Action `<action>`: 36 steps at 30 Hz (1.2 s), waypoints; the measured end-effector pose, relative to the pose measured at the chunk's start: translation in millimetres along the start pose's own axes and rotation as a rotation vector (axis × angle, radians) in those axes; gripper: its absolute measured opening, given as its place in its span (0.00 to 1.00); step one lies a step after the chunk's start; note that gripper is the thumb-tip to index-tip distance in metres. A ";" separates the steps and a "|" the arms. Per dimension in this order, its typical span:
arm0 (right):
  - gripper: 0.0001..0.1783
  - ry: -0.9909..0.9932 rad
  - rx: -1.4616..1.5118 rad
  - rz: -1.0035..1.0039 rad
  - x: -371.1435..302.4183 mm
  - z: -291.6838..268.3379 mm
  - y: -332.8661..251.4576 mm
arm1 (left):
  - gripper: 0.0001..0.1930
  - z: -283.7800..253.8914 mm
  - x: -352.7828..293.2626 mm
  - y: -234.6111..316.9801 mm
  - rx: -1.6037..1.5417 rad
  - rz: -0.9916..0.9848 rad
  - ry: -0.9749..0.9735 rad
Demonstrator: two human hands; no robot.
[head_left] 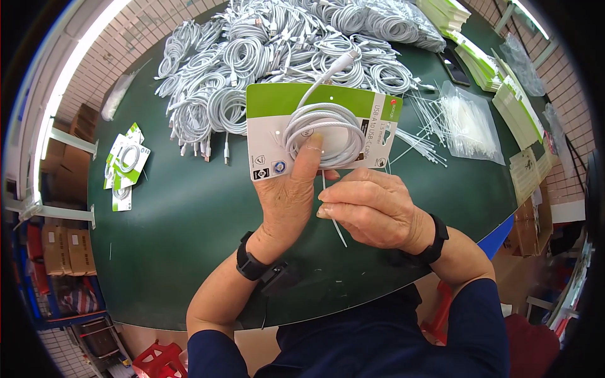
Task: The person picks up a coiled cable and a cardboard backing, fits the cable into the backing, and secures it by threading a zip tie through the holes and pulling it tight. They then repeat the process with another cable and backing.
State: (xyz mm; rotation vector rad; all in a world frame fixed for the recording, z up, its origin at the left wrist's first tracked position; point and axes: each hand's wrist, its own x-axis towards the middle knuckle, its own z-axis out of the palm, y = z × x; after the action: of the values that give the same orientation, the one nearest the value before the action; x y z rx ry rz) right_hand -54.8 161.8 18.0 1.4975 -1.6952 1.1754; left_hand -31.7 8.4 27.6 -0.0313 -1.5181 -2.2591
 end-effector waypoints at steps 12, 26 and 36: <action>0.18 -0.002 -0.031 0.075 6.3 -2.2 -2.2 | 0.16 -7.9 -0.1 -16.5 0.113 0.155 -0.049; 0.14 0.118 -0.171 0.242 12.4 -14.7 18.1 | 0.11 2.7 -13.1 -8.3 -0.013 -0.131 -0.077; 0.20 -0.027 -0.368 0.077 10.8 -19.8 13.4 | 0.12 -1.9 -10.9 -13.9 -0.080 -0.164 -0.038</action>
State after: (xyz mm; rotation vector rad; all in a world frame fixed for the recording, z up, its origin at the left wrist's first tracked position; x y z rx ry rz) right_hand -72.4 174.2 32.9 1.2356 -1.8799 0.8245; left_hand -26.2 14.7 11.9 0.0288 -1.4978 -2.4602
